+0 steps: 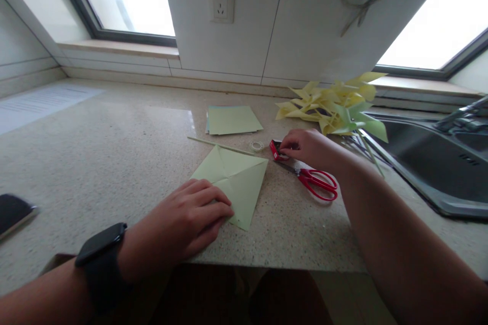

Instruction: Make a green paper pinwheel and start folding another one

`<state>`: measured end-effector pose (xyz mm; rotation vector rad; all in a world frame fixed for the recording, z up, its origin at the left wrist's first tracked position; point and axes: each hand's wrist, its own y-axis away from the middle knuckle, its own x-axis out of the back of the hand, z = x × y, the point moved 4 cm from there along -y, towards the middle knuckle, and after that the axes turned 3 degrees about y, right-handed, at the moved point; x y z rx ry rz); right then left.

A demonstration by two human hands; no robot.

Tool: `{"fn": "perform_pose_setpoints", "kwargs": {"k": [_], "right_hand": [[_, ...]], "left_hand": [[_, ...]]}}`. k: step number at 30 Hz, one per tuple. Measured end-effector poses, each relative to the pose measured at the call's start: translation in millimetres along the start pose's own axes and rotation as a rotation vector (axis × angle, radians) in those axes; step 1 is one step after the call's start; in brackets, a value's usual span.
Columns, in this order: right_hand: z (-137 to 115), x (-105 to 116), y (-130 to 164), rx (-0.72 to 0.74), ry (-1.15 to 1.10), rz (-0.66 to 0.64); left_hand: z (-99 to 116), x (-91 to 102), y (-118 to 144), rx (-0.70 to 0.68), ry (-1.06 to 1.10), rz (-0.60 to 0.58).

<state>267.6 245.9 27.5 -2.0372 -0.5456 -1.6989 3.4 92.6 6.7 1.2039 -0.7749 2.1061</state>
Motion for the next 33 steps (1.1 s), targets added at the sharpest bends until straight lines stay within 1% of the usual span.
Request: {"fn": "perform_pose_setpoints", "kwargs": {"k": [6,12,14,16,17,18,19,20,21,23,25,27,29,33], "right_hand": [[4,-3,0,-0.006,-0.063,0.068],[6,5,4,-0.076,-0.289,0.22],[-2,7,6,-0.084,-0.377,0.254],[-16,7,9,-0.071,-0.478,0.249],[-26,6,10,-0.057,-0.531,0.234],[-36,4,12,-0.037,-0.648,0.193],[-47,2,13,-0.002,-0.717,0.153],[-58,0,14,0.049,-0.731,0.12],[-68,-2,15,0.118,-0.682,0.095],[-87,-7,18,0.275,-0.469,0.034],[-98,-12,19,0.386,-0.275,-0.006],[-103,-16,20,0.431,-0.184,-0.026],[-105,-17,22,0.439,-0.157,-0.045],[-104,-18,24,0.449,-0.221,-0.104]], "left_hand": [[0,-0.2,0,-0.003,0.0,0.006],[-1,-0.7,1,-0.016,0.004,0.011],[-1,-0.4,1,-0.014,0.003,0.008],[0,0.1,0,-0.008,0.005,0.006],[0,0.4,-1,-0.002,0.007,0.008],[0,0.7,-1,0.002,0.007,0.009],[0,1.0,-1,0.008,0.007,0.013],[0,1.2,-2,0.015,0.005,0.017],[0,1.4,-2,0.018,0.001,0.023],[0,1.8,-1,0.018,-0.01,0.033],[0,1.9,-1,0.014,-0.019,0.035],[0,2.0,0,0.01,-0.021,0.032],[-1,2.2,0,0.008,-0.019,0.034],[-2,2.0,1,0.006,-0.016,0.03]]}}
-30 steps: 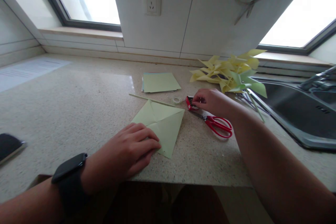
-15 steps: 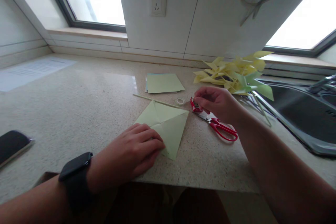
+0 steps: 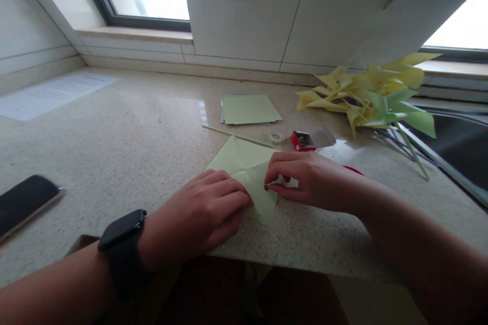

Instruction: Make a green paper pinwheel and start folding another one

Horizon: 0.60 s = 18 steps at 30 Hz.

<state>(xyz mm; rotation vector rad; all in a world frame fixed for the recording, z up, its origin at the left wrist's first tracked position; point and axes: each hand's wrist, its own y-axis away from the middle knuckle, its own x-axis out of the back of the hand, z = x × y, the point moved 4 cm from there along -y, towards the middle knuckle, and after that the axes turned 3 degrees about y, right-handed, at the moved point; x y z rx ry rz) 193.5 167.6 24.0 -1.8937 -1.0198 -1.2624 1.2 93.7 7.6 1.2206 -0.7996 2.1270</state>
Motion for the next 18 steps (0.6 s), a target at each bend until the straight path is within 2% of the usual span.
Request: {"fn": "perform_pose_setpoints", "kwargs": {"k": [6,11,18], "right_hand": [[6,0,1,-0.042,-0.061,0.0],[6,-8,-2,-0.005,-0.111,-0.046],[9,-10,-3,-0.007,-0.196,-0.032]], "left_hand": [[0,-0.6,-1,-0.01,0.006,0.004],[0,-0.1,-1,-0.012,0.005,0.009],[1,0.5,0,-0.01,0.001,0.001]]}}
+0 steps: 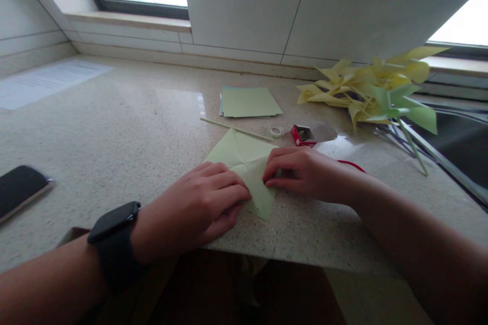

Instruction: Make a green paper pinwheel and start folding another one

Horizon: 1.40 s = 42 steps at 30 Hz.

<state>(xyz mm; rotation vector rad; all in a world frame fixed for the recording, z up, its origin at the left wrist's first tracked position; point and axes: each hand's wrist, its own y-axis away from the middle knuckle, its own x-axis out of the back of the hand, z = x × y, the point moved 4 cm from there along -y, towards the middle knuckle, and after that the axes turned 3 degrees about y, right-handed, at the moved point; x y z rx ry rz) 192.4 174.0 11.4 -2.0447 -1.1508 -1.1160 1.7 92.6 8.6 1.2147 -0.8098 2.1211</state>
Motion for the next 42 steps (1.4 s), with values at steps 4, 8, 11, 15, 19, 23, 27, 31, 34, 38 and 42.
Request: {"fn": "perform_pose_setpoints", "kwargs": {"k": [4,8,11,15,19,23,27,31,34,38,42], "right_hand": [[-1,1,-1,-0.005,-0.065,0.026],[-8,4,-2,-0.019,-0.241,0.135],[-16,3,-2,-0.066,-0.38,0.182],[-25,-4,-4,-0.104,-0.565,0.159],[-27,-10,-6,-0.123,-0.711,0.148],[-25,-12,-8,-0.149,-0.779,0.12],[-27,-13,-9,-0.175,-0.817,0.088],[-26,-11,-6,-0.181,-0.723,0.154],[-26,-5,-2,-0.115,-0.552,0.322],[-34,0,3,0.095,-0.34,0.428],[-43,1,6,0.199,-0.164,0.432]], "left_hand": [[-1,-0.4,-1,-0.002,-0.01,0.008],[0,1.9,0,-0.032,-0.002,0.074],[2,6.0,3,-0.047,-0.028,0.219],[10,9.8,7,-0.087,-0.013,0.41],[15,10.7,6,-0.107,0.03,0.493],[15,13.3,4,-0.058,0.076,0.525],[16,15.8,3,-0.054,0.136,0.526],[15,15.0,3,-0.037,0.18,0.53],[14,14.6,4,0.006,0.194,0.567],[13,14.4,3,0.033,0.214,0.588],[13,14.9,1,0.029,0.231,0.589]]}}
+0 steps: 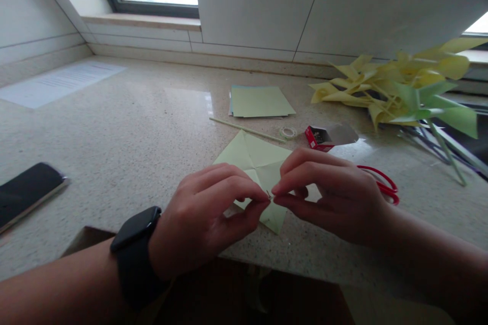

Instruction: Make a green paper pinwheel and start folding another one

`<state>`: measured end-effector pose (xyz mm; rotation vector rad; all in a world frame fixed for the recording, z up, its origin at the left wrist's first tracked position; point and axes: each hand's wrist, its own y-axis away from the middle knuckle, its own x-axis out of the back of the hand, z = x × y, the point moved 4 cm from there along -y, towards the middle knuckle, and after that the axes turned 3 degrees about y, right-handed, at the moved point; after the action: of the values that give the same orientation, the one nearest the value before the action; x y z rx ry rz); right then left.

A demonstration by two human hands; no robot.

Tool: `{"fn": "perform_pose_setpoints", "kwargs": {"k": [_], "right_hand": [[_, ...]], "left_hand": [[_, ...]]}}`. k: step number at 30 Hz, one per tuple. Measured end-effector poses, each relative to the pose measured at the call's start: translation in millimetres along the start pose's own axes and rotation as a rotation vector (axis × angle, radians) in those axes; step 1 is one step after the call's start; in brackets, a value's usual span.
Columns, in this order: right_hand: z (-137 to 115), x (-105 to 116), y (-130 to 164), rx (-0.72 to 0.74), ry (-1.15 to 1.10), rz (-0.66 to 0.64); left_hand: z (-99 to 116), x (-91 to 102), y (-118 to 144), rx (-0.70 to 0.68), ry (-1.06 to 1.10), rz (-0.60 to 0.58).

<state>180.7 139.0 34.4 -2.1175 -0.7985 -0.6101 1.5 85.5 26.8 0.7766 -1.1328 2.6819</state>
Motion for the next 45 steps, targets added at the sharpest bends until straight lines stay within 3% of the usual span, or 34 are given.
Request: {"fn": "perform_pose_setpoints", "kwargs": {"k": [12,15,18,21,26,33,36,42,45], "right_hand": [[-9,1,1,0.168,0.164,0.018],[-4,5,2,0.203,0.179,0.046],[4,9,4,0.178,0.18,0.054],[10,11,6,0.147,0.153,0.048],[12,7,6,0.136,0.087,0.026],[13,7,9,0.122,0.051,0.012],[12,10,12,0.119,0.062,0.0],[10,4,13,0.061,0.04,-0.036],[9,-1,10,0.014,0.017,-0.035]], "left_hand": [[-3,-1.3,1,0.025,-0.019,-0.064],[-9,-3.4,-2,0.066,-0.052,-0.214],[-15,-6.0,-2,0.018,-0.084,-0.421],[-20,-7.5,0,-0.031,-0.144,-0.524],[-19,-11.3,3,-0.111,-0.24,-0.535],[-9,-13.5,3,-0.259,-0.256,-0.443],[-10,-11.7,1,-0.139,-0.21,-0.404],[-24,-6.5,-1,0.328,-0.07,-0.233],[-28,-7.5,1,0.444,-0.016,-0.182]]}}
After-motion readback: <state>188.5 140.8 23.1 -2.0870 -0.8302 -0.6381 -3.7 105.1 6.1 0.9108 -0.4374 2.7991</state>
